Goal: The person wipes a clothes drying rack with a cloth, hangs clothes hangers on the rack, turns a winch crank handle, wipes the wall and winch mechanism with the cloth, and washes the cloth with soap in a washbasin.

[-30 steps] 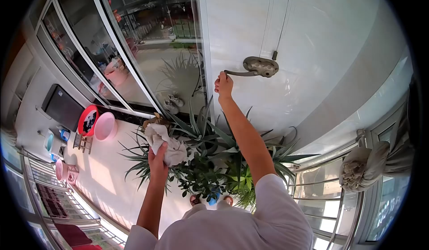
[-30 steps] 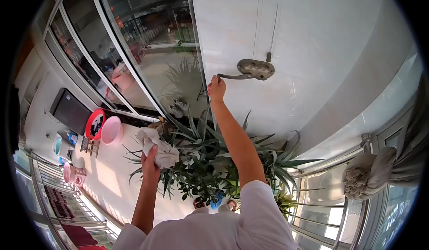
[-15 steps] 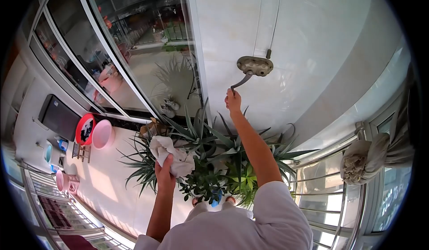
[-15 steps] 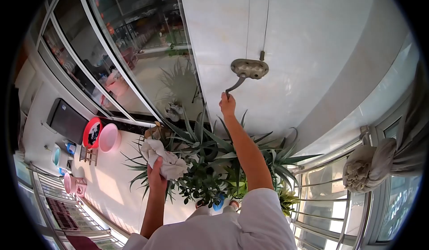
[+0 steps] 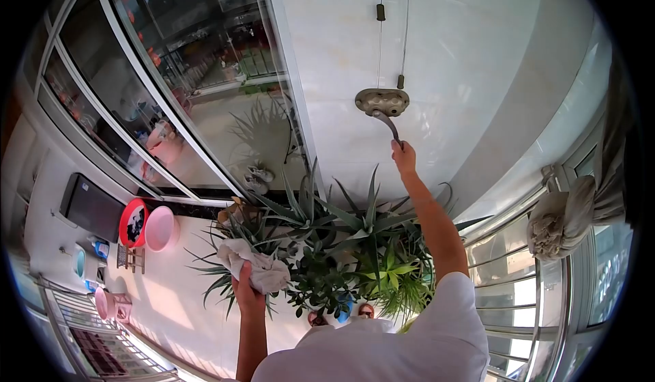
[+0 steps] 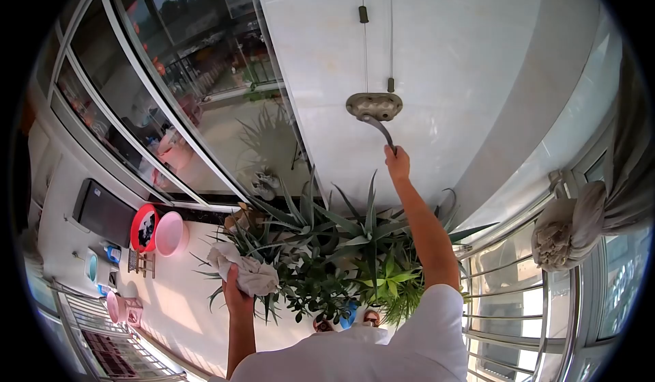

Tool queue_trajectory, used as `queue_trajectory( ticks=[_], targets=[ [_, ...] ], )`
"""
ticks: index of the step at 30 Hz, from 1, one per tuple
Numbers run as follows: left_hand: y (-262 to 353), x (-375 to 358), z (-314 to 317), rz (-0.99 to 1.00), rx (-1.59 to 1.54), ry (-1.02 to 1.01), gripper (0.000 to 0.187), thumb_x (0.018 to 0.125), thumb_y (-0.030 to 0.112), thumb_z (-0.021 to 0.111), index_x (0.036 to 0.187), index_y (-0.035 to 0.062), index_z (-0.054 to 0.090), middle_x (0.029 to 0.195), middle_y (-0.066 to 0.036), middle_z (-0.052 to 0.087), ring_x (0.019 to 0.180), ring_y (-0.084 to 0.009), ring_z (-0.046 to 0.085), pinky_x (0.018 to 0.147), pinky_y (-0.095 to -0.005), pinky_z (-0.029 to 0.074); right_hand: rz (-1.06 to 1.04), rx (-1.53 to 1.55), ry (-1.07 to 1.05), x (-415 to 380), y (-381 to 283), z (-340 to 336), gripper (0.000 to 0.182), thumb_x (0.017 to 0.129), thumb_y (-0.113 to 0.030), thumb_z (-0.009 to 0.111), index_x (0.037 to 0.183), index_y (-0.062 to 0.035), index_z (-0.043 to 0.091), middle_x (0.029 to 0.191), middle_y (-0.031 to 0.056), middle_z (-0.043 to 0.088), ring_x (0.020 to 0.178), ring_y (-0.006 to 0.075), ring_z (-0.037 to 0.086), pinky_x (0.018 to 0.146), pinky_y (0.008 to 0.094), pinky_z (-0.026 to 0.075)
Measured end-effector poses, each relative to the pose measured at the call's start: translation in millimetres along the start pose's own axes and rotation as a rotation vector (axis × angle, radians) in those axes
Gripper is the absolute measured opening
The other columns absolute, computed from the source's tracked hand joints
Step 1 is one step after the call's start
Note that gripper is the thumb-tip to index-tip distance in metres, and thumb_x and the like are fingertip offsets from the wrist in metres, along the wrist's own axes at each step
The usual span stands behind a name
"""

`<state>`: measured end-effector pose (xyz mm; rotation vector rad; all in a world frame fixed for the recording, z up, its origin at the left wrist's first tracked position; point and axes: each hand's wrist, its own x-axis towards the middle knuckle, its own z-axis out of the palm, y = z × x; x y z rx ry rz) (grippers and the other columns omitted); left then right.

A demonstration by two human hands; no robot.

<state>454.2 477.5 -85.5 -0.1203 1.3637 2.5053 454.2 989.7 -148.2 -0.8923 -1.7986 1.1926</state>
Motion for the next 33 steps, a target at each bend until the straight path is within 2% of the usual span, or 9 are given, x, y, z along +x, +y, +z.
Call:
queue_trajectory(
  ticks=[3, 7, 10, 12, 16, 20, 24, 28, 33],
  targets=[
    [0, 7, -17, 0.021, 0.003, 0.001, 0.050, 0.089, 0.018, 0.060, 0.131, 0.0026, 0.040, 0.117, -0.011, 0.055, 0.107, -0.0257, 0.055, 0.090, -0.0412, 0.048, 0.076, 0.284, -0.026, 27, -152, -67, 0.029, 0.087, -0.032, 0.057, 0.070, -0.0100, 0.049, 0.053, -0.0069, 0.038, 0.042, 0.0023, 0.031, 0.039, 0.0207, 0.024],
    [-5, 13, -15, 0.000, -0.025, 0.012, 0.047, 0.089, 0.019, 0.061, 0.129, 0.0026, 0.043, 0.114, -0.011, 0.057, 0.104, -0.0258, 0.057, 0.088, -0.0413, 0.050, 0.173, 0.995, -0.128, -9, -237, 63, 0.030, 0.090, -0.032, 0.051, 0.074, -0.0069, 0.045, 0.053, -0.0032, 0.031, 0.043, 0.0071, 0.023, 0.040, 0.0246, 0.019],
    [-15, 22, -24, -0.030, -0.023, -0.025, 0.047, 0.089, 0.018, 0.060, 0.130, 0.0026, 0.042, 0.117, -0.011, 0.055, 0.106, -0.0259, 0.056, 0.090, -0.0415, 0.049, 0.265, 0.683, -0.086, -52, -130, 163, 0.029, 0.088, -0.030, 0.054, 0.074, -0.0053, 0.049, 0.050, 0.0014, 0.043, 0.039, 0.0099, 0.037, 0.037, 0.0254, 0.030],
    [-9, 24, -19, -0.033, -0.012, -0.027, 0.048, 0.089, 0.017, 0.060, 0.130, 0.0026, 0.042, 0.118, -0.011, 0.055, 0.107, -0.0259, 0.056, 0.090, -0.0416, 0.049, 0.049, 0.344, 0.062, -31, 8, 122, 0.031, 0.088, -0.032, 0.057, 0.074, -0.0040, 0.054, 0.052, 0.0030, 0.050, 0.039, 0.0106, 0.044, 0.035, 0.0260, 0.032],
    [4, 20, -31, -0.035, -0.036, -0.041, 0.048, 0.086, 0.014, 0.063, 0.128, 0.0019, 0.044, 0.113, -0.011, 0.058, 0.102, -0.0248, 0.058, 0.087, -0.0398, 0.050, 0.228, 0.362, 0.008, 21, -103, -67, 0.032, 0.089, -0.037, 0.055, 0.073, -0.0090, 0.051, 0.051, -0.0079, 0.033, 0.040, 0.0033, 0.025, 0.038, 0.0223, 0.021],
    [8, 14, -42, -0.010, -0.055, 0.002, 0.047, 0.085, 0.013, 0.064, 0.126, 0.0009, 0.045, 0.110, -0.011, 0.059, 0.099, -0.0243, 0.059, 0.086, -0.0390, 0.051, 0.159, 0.950, -0.227, 3, -235, 35, 0.028, 0.090, -0.031, 0.049, 0.077, -0.0073, 0.046, 0.055, -0.0045, 0.031, 0.047, 0.0065, 0.025, 0.044, 0.0247, 0.021],
    [-1, 24, -45, -0.051, -0.048, 0.031, 0.048, 0.085, 0.012, 0.065, 0.128, 0.0027, 0.045, 0.115, -0.010, 0.057, 0.104, -0.0234, 0.057, 0.087, -0.0372, 0.049, 0.269, 0.748, -0.070, -54, -116, 163, 0.028, 0.089, -0.030, 0.054, 0.074, -0.0077, 0.048, 0.051, -0.0005, 0.041, 0.038, 0.0088, 0.033, 0.037, 0.0255, 0.027],
    [-5, 26, -44, -0.072, -0.003, -0.032, 0.043, 0.088, 0.013, 0.060, 0.127, 0.0012, 0.045, 0.112, -0.010, 0.058, 0.102, -0.0245, 0.058, 0.088, -0.0391, 0.049, 0.189, 0.097, -0.152, -28, -12, 47, 0.030, 0.087, -0.033, 0.059, 0.075, -0.0065, 0.054, 0.054, -0.0003, 0.047, 0.042, 0.0072, 0.040, 0.038, 0.0233, 0.030],
    [8, 22, -62, 0.000, 0.025, 0.028, 0.044, 0.088, 0.012, 0.061, 0.126, 0.0004, 0.045, 0.112, -0.011, 0.058, 0.103, -0.0248, 0.058, 0.089, -0.0391, 0.049, 0.404, 0.306, -0.106, -23, -22, 53, 0.025, 0.085, -0.029, 0.059, 0.074, -0.0087, 0.051, 0.054, -0.0014, 0.044, 0.041, 0.0073, 0.036, 0.038, 0.0251, 0.030]
  ],
)
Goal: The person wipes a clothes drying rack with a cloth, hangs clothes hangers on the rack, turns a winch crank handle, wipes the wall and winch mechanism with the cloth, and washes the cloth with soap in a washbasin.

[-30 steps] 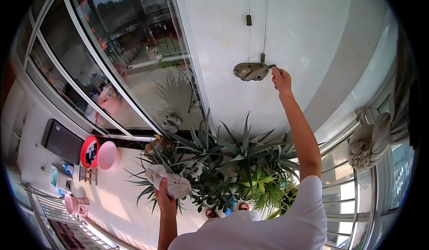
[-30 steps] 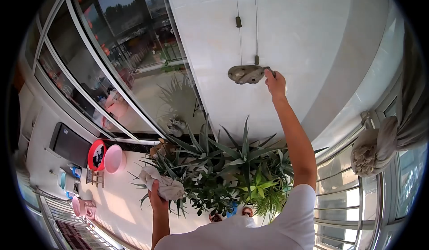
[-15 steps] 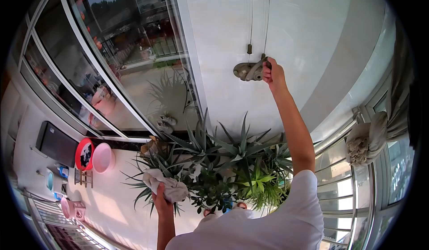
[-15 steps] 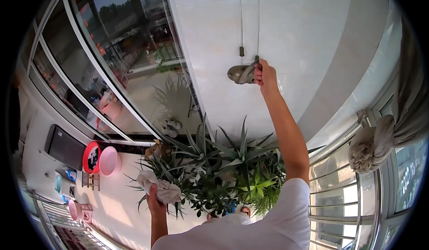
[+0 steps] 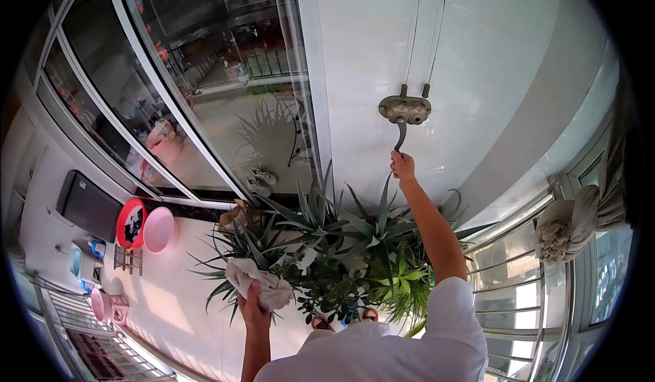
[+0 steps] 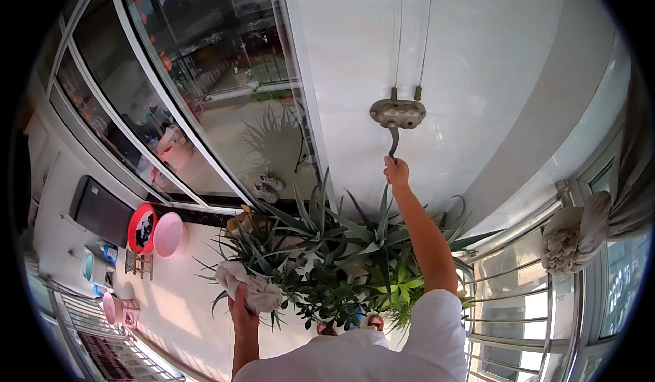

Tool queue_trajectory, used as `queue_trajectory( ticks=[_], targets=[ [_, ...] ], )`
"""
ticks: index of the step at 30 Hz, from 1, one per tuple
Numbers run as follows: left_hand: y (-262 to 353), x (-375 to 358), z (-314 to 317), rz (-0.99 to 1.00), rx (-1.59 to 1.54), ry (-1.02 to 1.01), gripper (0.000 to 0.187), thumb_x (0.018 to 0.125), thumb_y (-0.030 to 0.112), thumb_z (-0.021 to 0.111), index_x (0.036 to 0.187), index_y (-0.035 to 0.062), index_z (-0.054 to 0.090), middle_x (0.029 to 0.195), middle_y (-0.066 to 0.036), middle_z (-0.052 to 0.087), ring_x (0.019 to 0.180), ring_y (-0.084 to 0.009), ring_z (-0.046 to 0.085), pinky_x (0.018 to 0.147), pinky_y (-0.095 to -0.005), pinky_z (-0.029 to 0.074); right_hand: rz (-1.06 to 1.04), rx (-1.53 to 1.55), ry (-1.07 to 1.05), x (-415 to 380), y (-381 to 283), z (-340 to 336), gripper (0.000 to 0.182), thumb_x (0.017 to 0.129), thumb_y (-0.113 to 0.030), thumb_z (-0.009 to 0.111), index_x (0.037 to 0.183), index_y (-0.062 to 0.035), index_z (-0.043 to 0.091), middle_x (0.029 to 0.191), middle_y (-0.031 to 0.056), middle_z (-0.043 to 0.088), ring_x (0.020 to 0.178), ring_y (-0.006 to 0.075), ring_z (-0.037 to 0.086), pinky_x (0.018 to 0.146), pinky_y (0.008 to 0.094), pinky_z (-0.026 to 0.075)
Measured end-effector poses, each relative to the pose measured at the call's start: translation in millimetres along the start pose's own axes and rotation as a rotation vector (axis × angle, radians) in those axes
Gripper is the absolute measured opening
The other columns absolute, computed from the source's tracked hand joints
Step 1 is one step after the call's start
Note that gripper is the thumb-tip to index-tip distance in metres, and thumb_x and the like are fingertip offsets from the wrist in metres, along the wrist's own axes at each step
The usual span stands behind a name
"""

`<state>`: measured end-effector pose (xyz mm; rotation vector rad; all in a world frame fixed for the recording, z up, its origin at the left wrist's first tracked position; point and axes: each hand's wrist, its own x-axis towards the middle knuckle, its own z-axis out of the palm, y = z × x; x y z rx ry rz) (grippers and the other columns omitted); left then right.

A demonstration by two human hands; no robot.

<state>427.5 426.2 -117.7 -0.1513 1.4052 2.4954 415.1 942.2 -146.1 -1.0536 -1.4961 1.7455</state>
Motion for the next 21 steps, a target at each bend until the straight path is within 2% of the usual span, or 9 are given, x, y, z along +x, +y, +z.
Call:
queue_trajectory(
  ticks=[4, 8, 9, 12, 14, 16, 18, 20, 21],
  targets=[
    [8, -6, -23, -0.025, -0.050, 0.047, 0.044, 0.087, 0.011, 0.062, 0.126, 0.0008, 0.045, 0.113, -0.011, 0.057, 0.104, -0.0248, 0.058, 0.090, -0.0389, 0.048, -0.089, 0.016, -0.029, -6, 9, 37, 0.026, 0.088, -0.030, 0.054, 0.073, -0.0084, 0.048, 0.052, -0.0017, 0.041, 0.039, 0.0078, 0.034, 0.038, 0.0247, 0.028],
    [13, -15, -35, -0.014, -0.101, 0.068, 0.041, 0.084, 0.008, 0.065, 0.121, 0.0012, 0.049, 0.109, -0.009, 0.059, 0.099, -0.0201, 0.059, 0.086, -0.0339, 0.048, -0.168, -0.095, -0.026, 29, 29, 5, 0.030, 0.089, -0.031, 0.055, 0.073, -0.0054, 0.051, 0.047, 0.0006, 0.042, 0.034, 0.0095, 0.037, 0.032, 0.0256, 0.027],
    [15, -15, -35, 0.030, -0.106, 0.078, 0.042, 0.084, 0.008, 0.066, 0.121, 0.0013, 0.049, 0.109, -0.008, 0.059, 0.100, -0.0197, 0.059, 0.086, -0.0333, 0.048, -0.210, -0.168, -0.043, 36, 32, -1, 0.032, 0.089, -0.035, 0.055, 0.071, -0.0087, 0.049, 0.046, -0.0018, 0.038, 0.032, 0.0084, 0.033, 0.030, 0.0257, 0.024],
    [20, -20, -51, -0.016, -0.132, 0.091, 0.044, 0.084, 0.008, 0.067, 0.123, 0.0013, 0.047, 0.111, -0.008, 0.059, 0.101, -0.0197, 0.058, 0.087, -0.0337, 0.048, -0.367, -0.525, 0.006, 72, 47, -18, 0.032, 0.088, -0.038, 0.056, 0.079, -0.0079, 0.050, 0.048, -0.0001, 0.045, 0.035, 0.0096, 0.042, 0.030, 0.0249, 0.030],
    [36, -22, -51, -0.053, -0.139, 0.065, 0.044, 0.086, 0.012, 0.065, 0.125, 0.0015, 0.046, 0.112, -0.009, 0.059, 0.103, -0.0207, 0.058, 0.088, -0.0355, 0.048, -0.064, -0.422, -0.059, 18, 4, -6, 0.036, 0.087, -0.041, 0.058, 0.091, -0.0060, 0.051, 0.067, 0.0051, 0.057, 0.053, 0.0114, 0.055, 0.042, 0.0283, 0.043],
    [40, -14, -58, -0.032, -0.177, -0.012, 0.046, 0.090, 0.022, 0.062, 0.127, -0.0001, 0.044, 0.115, -0.013, 0.058, 0.106, -0.0266, 0.057, 0.093, -0.0410, 0.048, -0.061, -0.443, -0.001, -24, -10, 3, 0.049, 0.086, -0.043, 0.062, 0.112, -0.0034, 0.050, 0.103, 0.0124, 0.060, 0.088, 0.0175, 0.061, 0.069, 0.0359, 0.052],
    [46, -7, -54, -0.115, -0.241, -0.027, 0.049, 0.092, 0.027, 0.060, 0.129, 0.0017, 0.042, 0.117, -0.010, 0.057, 0.107, -0.0233, 0.057, 0.092, -0.0380, 0.048, -0.734, -0.660, 0.259, 4, 59, -14, 0.059, 0.085, -0.038, 0.065, 0.129, -0.0050, 0.044, 0.123, 0.0156, 0.052, 0.107, 0.0240, 0.055, 0.083, 0.0415, 0.049],
    [42, 5, -44, -0.134, -0.299, -0.103, 0.052, 0.092, 0.032, 0.059, 0.131, 0.0025, 0.041, 0.121, -0.010, 0.055, 0.110, -0.0240, 0.055, 0.094, -0.0389, 0.046, -0.793, -0.400, -0.034, -119, 37, 23, 0.064, 0.087, -0.029, 0.064, 0.140, -0.0078, 0.035, 0.137, 0.0137, 0.043, 0.123, 0.0268, 0.044, 0.096, 0.0457, 0.039],
    [36, 13, -40, -0.154, -0.304, -0.130, 0.052, 0.093, 0.033, 0.058, 0.132, 0.0034, 0.041, 0.122, -0.010, 0.055, 0.112, -0.0238, 0.054, 0.095, -0.0389, 0.045, -0.556, -0.341, -0.237, -189, 20, 49, 0.061, 0.088, -0.025, 0.063, 0.140, -0.0092, 0.035, 0.142, 0.0105, 0.040, 0.125, 0.0273, 0.043, 0.098, 0.0433, 0.038]
  ],
)
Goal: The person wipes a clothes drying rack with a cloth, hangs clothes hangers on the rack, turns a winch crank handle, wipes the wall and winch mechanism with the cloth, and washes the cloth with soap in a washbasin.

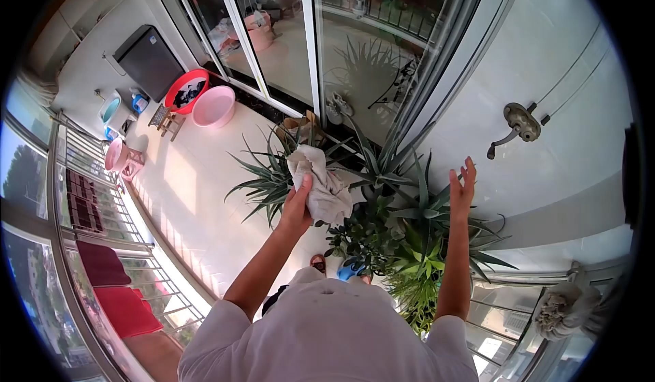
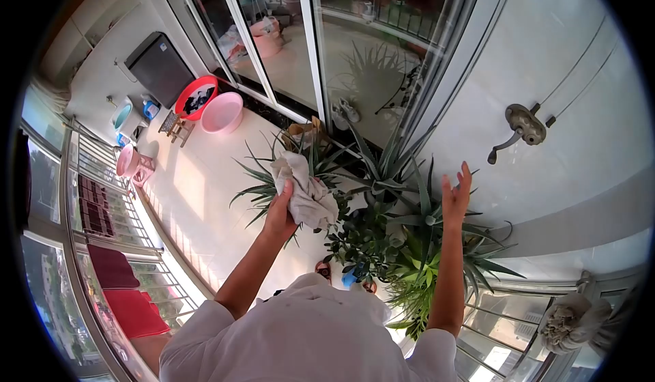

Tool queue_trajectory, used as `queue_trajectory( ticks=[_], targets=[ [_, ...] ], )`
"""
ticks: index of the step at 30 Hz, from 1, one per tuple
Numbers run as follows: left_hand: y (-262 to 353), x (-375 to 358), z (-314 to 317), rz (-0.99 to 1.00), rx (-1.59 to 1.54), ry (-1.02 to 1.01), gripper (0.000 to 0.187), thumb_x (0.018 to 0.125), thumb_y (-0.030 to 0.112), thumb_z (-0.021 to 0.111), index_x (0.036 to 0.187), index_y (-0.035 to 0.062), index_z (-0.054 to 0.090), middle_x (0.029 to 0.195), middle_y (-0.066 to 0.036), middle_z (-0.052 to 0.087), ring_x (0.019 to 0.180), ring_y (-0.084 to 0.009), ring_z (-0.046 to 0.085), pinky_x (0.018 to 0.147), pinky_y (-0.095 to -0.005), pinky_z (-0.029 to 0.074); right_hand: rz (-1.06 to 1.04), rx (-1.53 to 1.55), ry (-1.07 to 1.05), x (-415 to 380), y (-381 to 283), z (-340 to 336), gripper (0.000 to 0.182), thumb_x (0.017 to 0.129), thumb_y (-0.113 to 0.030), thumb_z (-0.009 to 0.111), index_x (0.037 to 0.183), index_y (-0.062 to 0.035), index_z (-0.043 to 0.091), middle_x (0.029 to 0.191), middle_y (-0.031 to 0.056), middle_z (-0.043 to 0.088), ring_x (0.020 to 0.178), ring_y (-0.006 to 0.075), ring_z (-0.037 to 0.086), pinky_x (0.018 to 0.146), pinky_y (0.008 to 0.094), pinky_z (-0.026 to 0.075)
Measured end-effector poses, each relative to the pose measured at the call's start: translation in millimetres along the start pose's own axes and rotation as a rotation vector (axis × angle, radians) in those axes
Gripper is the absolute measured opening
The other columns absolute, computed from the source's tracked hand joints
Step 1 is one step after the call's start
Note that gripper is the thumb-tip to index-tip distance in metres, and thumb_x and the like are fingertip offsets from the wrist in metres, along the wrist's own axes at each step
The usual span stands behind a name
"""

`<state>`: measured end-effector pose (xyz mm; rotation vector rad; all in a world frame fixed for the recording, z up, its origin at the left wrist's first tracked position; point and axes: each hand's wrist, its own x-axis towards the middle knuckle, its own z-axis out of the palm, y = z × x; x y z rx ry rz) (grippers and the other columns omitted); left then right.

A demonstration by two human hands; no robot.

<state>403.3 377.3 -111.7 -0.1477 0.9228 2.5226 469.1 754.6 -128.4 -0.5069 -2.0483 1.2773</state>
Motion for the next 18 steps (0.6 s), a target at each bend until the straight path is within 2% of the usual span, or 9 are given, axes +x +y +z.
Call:
queue_trajectory(
  ticks=[1, 3, 5, 7, 10, 11, 13, 15, 18],
  targets=[
    [-7, 2, 5, -0.047, 0.026, 0.013, 0.052, 0.093, 0.033, 0.057, 0.133, 0.0035, 0.040, 0.122, -0.010, 0.054, 0.113, -0.0236, 0.054, 0.095, -0.0386, 0.045, -0.023, 0.066, -0.210, -34, -40, 23, 0.062, 0.087, -0.021, 0.064, 0.141, -0.0106, 0.035, 0.145, 0.0069, 0.036, 0.130, 0.0274, 0.038, 0.100, 0.0426, 0.034],
    [-25, 16, 29, -0.148, 0.081, -0.020, 0.053, 0.094, 0.034, 0.056, 0.134, 0.0038, 0.040, 0.124, -0.009, 0.053, 0.114, -0.0232, 0.052, 0.096, -0.0380, 0.045, -0.368, 0.053, -0.493, -74, -96, 58, 0.071, 0.081, -0.019, 0.070, 0.142, -0.0088, 0.034, 0.148, 0.0172, 0.027, 0.136, 0.0334, 0.029, 0.107, 0.0419, 0.029],
    [-58, 29, 37, -0.268, 0.064, -0.158, 0.056, 0.094, 0.037, 0.055, 0.136, 0.0053, 0.037, 0.130, -0.008, 0.048, 0.118, -0.0208, 0.049, 0.099, -0.0359, 0.041, -0.338, 0.090, -0.609, -95, -116, 82, 0.070, 0.077, -0.017, 0.073, 0.139, -0.0093, 0.040, 0.149, 0.0205, 0.020, 0.135, 0.0376, 0.029, 0.108, 0.0407, 0.027],
    [-75, 36, 54, -0.373, 0.039, -0.329, 0.058, 0.095, 0.040, 0.051, 0.138, 0.0072, 0.033, 0.135, -0.006, 0.043, 0.124, -0.0199, 0.043, 0.102, -0.0387, 0.037, -0.357, -0.106, -0.429, -99, -103, 87, 0.060, 0.076, -0.009, 0.071, 0.131, -0.0067, 0.047, 0.142, 0.0181, 0.034, 0.130, 0.0326, 0.037, 0.104, 0.0373, 0.033],
    [-91, 46, 82, -0.595, -0.122, -0.594, 0.057, 0.095, 0.043, 0.048, 0.141, 0.0132, 0.029, 0.139, -0.004, 0.038, 0.131, -0.0198, 0.033, 0.104, -0.0441, 0.032, -0.177, -0.047, -0.349, -76, -90, 39, 0.049, 0.075, -0.002, 0.067, 0.123, -0.0061, 0.055, 0.126, 0.0165, 0.048, 0.113, 0.0322, 0.050, 0.096, 0.0349, 0.040],
    [-96, 43, 93, -0.537, -0.086, -0.718, 0.060, 0.095, 0.044, 0.047, 0.144, 0.0184, 0.023, 0.144, -0.004, 0.031, 0.136, -0.0214, 0.025, 0.106, -0.0480, 0.025, -0.176, 0.058, -0.266, -63, -93, 20, 0.044, 0.075, 0.002, 0.062, 0.118, -0.0041, 0.057, 0.112, 0.0146, 0.054, 0.101, 0.0316, 0.055, 0.088, 0.0336, 0.043],
    [-93, 38, 118, -0.490, 0.012, -0.886, 0.063, 0.095, 0.043, 0.047, 0.147, 0.0209, 0.018, 0.149, -0.005, 0.025, 0.138, -0.0239, 0.020, 0.107, -0.0498, 0.022, -0.257, -0.158, -0.130, -14, -122, -33, 0.043, 0.076, 0.003, 0.061, 0.118, -0.0055, 0.056, 0.110, 0.0158, 0.055, 0.097, 0.0335, 0.054, 0.085, 0.0331, 0.044],
    [-89, 40, 136, -0.347, 0.171, -0.939, 0.066, 0.095, 0.041, 0.048, 0.148, 0.0169, 0.017, 0.151, -0.008, 0.023, 0.137, -0.0266, 0.024, 0.109, -0.0479, 0.023, -0.519, -0.298, 0.092, 63, -167, -84, 0.044, 0.076, 0.002, 0.062, 0.119, -0.0054, 0.056, 0.112, 0.0172, 0.054, 0.101, 0.0346, 0.053, 0.087, 0.0338, 0.043],
    [-87, 49, 141, -0.206, 0.325, -0.852, 0.061, 0.096, 0.037, 0.049, 0.146, 0.0123, 0.023, 0.148, -0.012, 0.027, 0.133, -0.0286, 0.034, 0.108, -0.0460, 0.027, -0.943, -0.714, 0.453, 187, -259, -135, 0.048, 0.077, -0.001, 0.064, 0.123, -0.0091, 0.056, 0.136, 0.0184, 0.042, 0.120, 0.0368, 0.042, 0.099, 0.0406, 0.036]
  ],
)
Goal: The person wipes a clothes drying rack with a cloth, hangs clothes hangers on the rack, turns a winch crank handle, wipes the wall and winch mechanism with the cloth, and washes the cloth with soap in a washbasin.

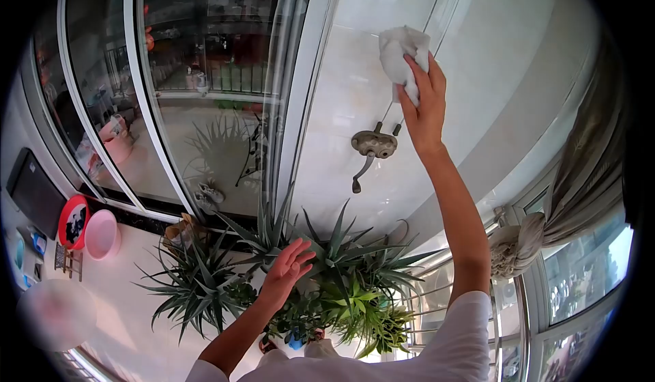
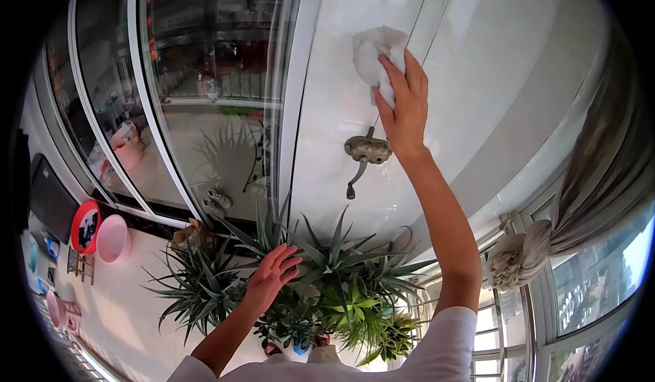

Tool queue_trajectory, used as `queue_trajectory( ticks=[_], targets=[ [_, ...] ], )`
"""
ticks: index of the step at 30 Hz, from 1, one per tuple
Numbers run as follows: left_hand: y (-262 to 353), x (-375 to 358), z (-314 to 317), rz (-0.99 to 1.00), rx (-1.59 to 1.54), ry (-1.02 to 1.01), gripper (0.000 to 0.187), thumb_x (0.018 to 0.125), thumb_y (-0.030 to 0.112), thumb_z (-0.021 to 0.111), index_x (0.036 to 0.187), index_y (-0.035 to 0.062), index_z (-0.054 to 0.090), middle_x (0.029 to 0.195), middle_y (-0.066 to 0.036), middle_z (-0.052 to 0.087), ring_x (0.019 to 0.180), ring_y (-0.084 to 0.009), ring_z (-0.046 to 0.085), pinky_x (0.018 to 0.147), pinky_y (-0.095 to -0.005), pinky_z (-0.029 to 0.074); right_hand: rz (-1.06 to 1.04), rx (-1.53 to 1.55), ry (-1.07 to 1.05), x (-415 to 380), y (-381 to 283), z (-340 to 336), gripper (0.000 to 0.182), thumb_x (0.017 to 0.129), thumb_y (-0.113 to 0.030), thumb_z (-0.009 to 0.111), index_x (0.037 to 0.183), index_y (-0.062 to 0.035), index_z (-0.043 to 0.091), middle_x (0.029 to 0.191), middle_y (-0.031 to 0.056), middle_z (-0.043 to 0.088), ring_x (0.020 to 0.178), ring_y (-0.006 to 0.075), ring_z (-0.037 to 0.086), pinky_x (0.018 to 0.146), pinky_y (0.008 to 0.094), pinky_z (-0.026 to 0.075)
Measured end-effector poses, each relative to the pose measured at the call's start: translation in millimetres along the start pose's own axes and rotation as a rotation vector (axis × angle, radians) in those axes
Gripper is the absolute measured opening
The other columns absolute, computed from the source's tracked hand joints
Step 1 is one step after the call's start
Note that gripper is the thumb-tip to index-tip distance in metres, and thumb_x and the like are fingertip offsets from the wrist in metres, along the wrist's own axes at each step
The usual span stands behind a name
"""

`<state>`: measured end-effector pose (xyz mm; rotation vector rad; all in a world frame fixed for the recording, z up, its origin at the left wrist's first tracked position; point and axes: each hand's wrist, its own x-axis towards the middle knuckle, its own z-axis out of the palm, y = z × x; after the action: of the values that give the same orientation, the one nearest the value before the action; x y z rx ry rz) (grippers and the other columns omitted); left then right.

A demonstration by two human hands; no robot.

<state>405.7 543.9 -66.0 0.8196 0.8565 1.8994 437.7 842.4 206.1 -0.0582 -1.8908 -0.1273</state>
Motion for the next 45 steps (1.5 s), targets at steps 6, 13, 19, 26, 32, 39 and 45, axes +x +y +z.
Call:
queue_trajectory(
  ticks=[6, 13, 19, 26, 32, 39, 45],
  targets=[
    [-22, 0, -29, 0.068, 0.091, 0.260, 0.057, 0.095, 0.038, 0.052, 0.141, 0.0101, 0.033, 0.141, -0.014, 0.038, 0.125, -0.0288, 0.045, 0.104, -0.0448, 0.034, -0.168, -0.393, 0.233, 80, 82, 130, 0.057, 0.073, -0.010, 0.071, 0.127, -0.0169, 0.054, 0.138, 0.0114, 0.043, 0.129, 0.0360, 0.035, 0.100, 0.0581, 0.029],
    [-28, 15, -36, 0.081, 0.234, 0.375, 0.047, 0.095, 0.029, 0.054, 0.133, 0.0054, 0.041, 0.129, -0.015, 0.051, 0.114, -0.0259, 0.054, 0.097, -0.0392, 0.041, -0.671, 0.074, -0.633, -217, 58, 235, 0.028, 0.090, -0.022, 0.053, 0.114, -0.0124, 0.063, 0.145, -0.0018, 0.038, 0.138, 0.0143, 0.027, 0.114, 0.0390, 0.024],
    [0, 59, -61, 0.164, 0.388, 0.324, 0.042, 0.092, 0.011, 0.058, 0.129, 0.0001, 0.043, 0.124, -0.014, 0.054, 0.111, -0.0217, 0.056, 0.097, -0.0334, 0.042, -0.743, -0.010, -0.295, -47, 75, 181, 0.006, 0.081, -0.017, 0.060, 0.083, -0.0147, 0.064, 0.139, -0.0013, 0.046, 0.131, 0.0185, 0.037, 0.105, 0.0412, 0.034],
    [102, 205, -15, 0.628, 1.326, 0.182, 0.059, 0.080, 0.012, 0.069, 0.132, 0.0015, 0.043, 0.130, -0.018, 0.049, 0.121, -0.0355, 0.047, 0.103, -0.0414, 0.036, -0.479, -0.066, 0.396, 178, 92, 80, 0.047, 0.068, 0.014, 0.055, 0.106, -0.0119, 0.065, 0.132, 0.0012, 0.052, 0.115, 0.0311, 0.048, 0.092, 0.0390, 0.040],
    [187, 334, 44, 1.088, 1.774, 0.178, 0.069, 0.080, 0.015, 0.068, 0.139, 0.0050, 0.036, 0.149, -0.018, 0.025, 0.138, -0.0391, 0.022, 0.110, -0.0485, 0.024, -0.269, -0.467, 0.550, 190, 224, -35, 0.043, 0.073, 0.006, 0.059, 0.112, -0.0131, 0.061, 0.133, 0.0064, 0.049, 0.118, 0.0309, 0.045, 0.091, 0.0425, 0.037],
    [179, 429, 54, 1.491, 1.909, 0.432, 0.070, 0.084, 0.031, 0.064, 0.142, 0.0066, 0.034, 0.150, -0.024, 0.020, 0.137, -0.0455, 0.019, 0.107, -0.0543, 0.025, -0.191, -0.503, 0.300, 117, 227, 20, 0.040, 0.072, -0.008, 0.069, 0.110, -0.0057, 0.056, 0.145, 0.0127, 0.036, 0.134, 0.0387, 0.028, 0.103, 0.0584, 0.025],
    [177, 430, 55, 1.550, 1.899, 0.447, 0.066, 0.084, 0.027, 0.063, 0.141, 0.0062, 0.037, 0.149, -0.023, 0.025, 0.136, -0.0453, 0.022, 0.107, -0.0504, 0.027, -0.531, -0.374, -0.209, -84, 286, 5, 0.013, 0.074, -0.019, 0.068, 0.076, -0.0161, 0.056, 0.135, -0.0024, 0.051, 0.127, 0.0252, 0.044, 0.104, 0.0501, 0.030]
  ],
)
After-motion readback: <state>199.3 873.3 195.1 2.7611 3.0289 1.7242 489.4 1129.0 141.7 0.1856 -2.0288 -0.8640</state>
